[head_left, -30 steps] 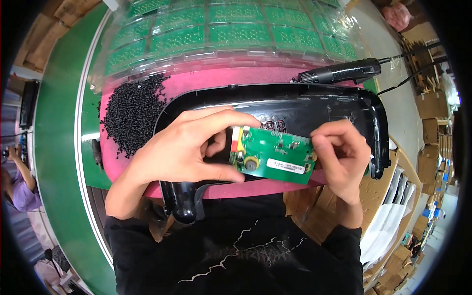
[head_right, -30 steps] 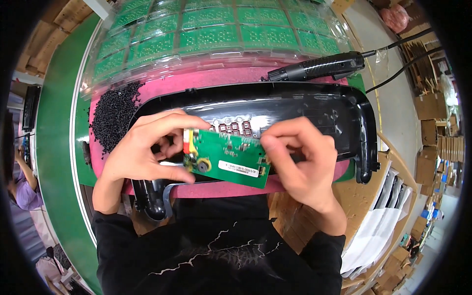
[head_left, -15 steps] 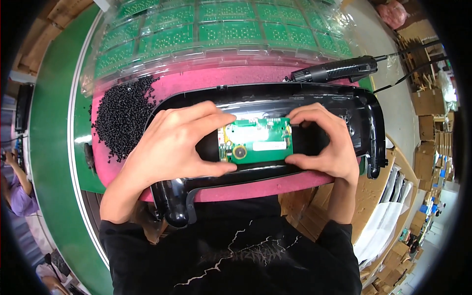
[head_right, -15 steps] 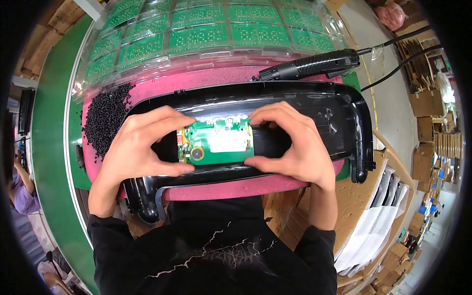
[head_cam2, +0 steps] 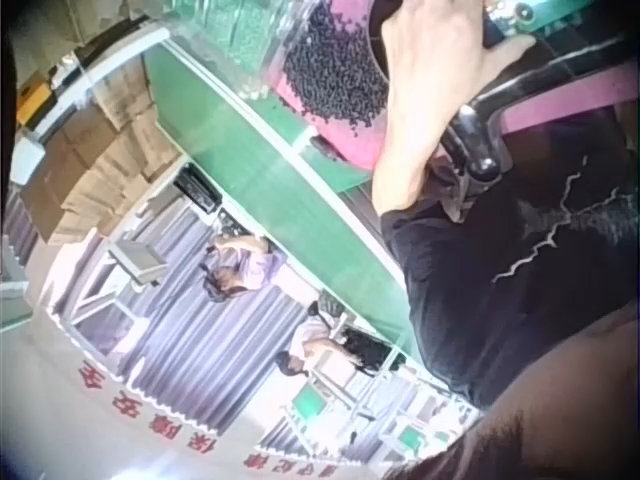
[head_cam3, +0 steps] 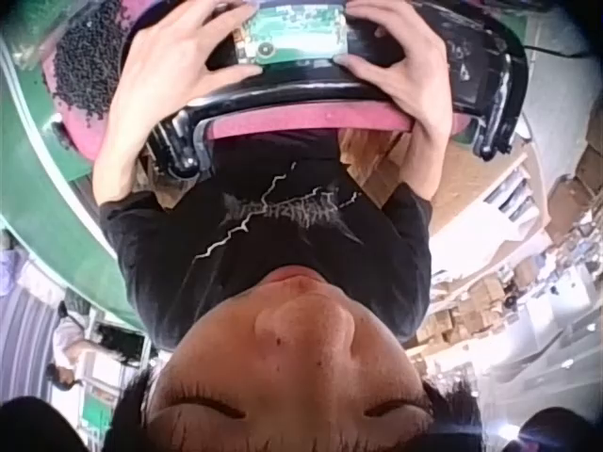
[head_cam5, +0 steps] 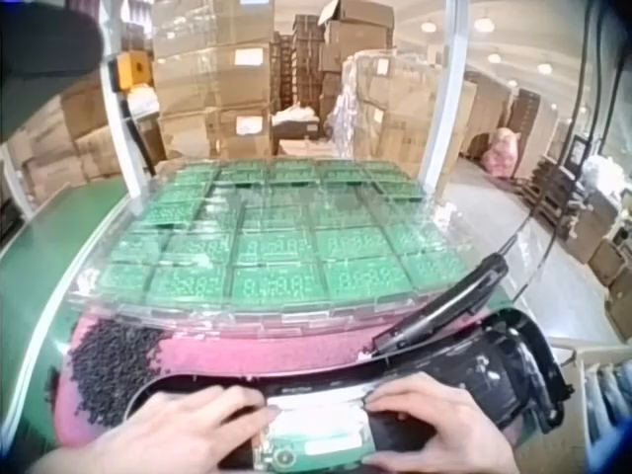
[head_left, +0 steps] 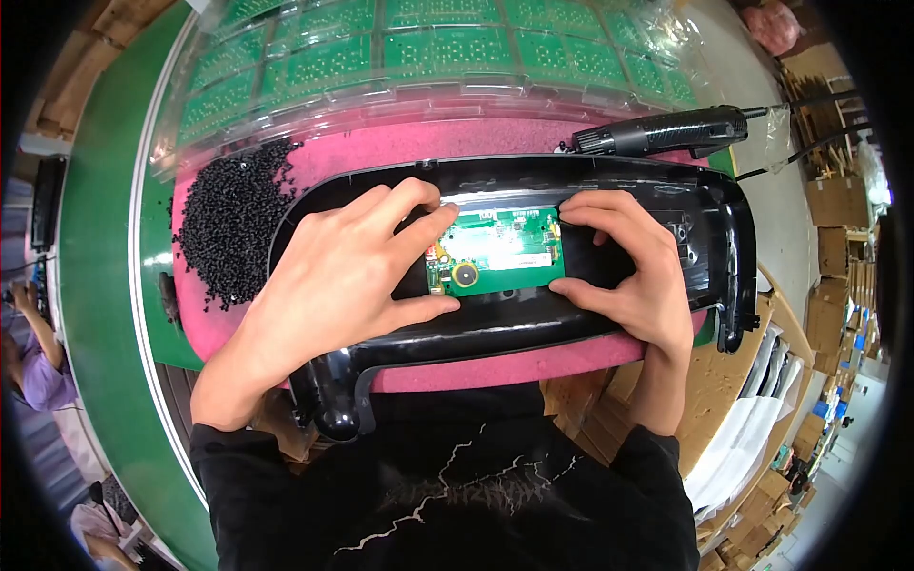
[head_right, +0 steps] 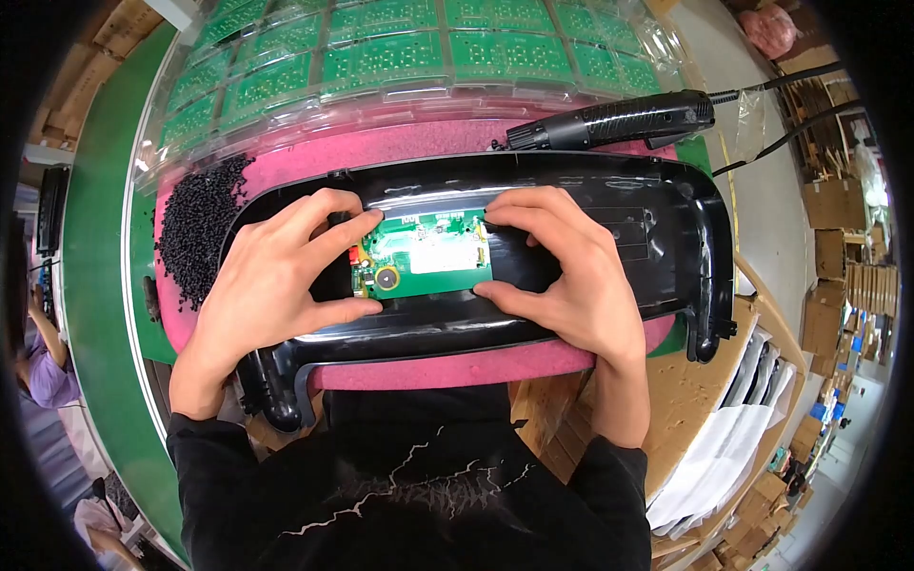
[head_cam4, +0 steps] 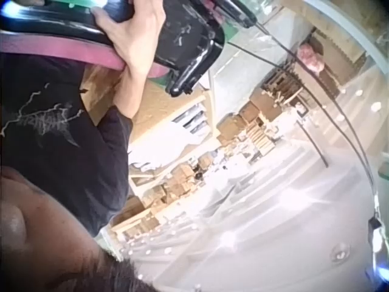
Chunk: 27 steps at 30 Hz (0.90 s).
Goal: Assemble circuit boards into black plastic housings using an electric screwdriver and screws.
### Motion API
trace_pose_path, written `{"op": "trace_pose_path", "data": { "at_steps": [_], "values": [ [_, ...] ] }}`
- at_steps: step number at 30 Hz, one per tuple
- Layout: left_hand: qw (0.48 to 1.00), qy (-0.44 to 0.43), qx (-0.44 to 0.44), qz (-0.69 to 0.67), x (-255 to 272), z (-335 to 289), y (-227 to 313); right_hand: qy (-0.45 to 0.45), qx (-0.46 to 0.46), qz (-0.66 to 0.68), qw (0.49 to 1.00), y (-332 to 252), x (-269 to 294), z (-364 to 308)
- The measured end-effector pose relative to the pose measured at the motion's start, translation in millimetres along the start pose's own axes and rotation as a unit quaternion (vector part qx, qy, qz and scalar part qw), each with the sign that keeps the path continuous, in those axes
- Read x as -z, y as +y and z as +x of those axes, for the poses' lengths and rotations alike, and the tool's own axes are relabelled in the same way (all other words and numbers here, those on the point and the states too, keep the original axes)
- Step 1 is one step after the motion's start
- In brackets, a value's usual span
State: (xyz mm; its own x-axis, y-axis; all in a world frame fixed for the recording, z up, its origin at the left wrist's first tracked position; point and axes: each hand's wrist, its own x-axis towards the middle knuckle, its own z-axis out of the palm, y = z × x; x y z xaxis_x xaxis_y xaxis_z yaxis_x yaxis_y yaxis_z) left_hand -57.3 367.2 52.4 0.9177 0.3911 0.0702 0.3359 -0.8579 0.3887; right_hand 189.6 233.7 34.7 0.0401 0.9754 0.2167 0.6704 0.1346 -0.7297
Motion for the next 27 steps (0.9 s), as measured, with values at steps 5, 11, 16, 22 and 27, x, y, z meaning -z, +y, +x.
{"op": "trace_pose_path", "data": {
  "at_steps": [5,11,16,22,27],
  "values": [
    [1.000,-0.011,0.007,0.014,0,0,2,-0.002,-0.008,0.001,1.000,-1,0,0],
    [1.000,-0.015,0.003,0.027,1,2,3,-0.004,-0.010,-0.008,1.000,-1,0,1],
    [0.999,-0.004,-0.008,0.039,1,-1,0,-0.009,-0.004,-0.006,1.000,-2,-3,5],
    [0.999,0.021,-0.025,0.025,-1,-7,-2,-0.034,-0.043,-0.019,0.998,-8,2,0],
    [0.974,0.185,-0.030,-0.130,14,-16,-18,0.146,-0.089,0.054,0.984,-2,34,-5]
  ]
}}
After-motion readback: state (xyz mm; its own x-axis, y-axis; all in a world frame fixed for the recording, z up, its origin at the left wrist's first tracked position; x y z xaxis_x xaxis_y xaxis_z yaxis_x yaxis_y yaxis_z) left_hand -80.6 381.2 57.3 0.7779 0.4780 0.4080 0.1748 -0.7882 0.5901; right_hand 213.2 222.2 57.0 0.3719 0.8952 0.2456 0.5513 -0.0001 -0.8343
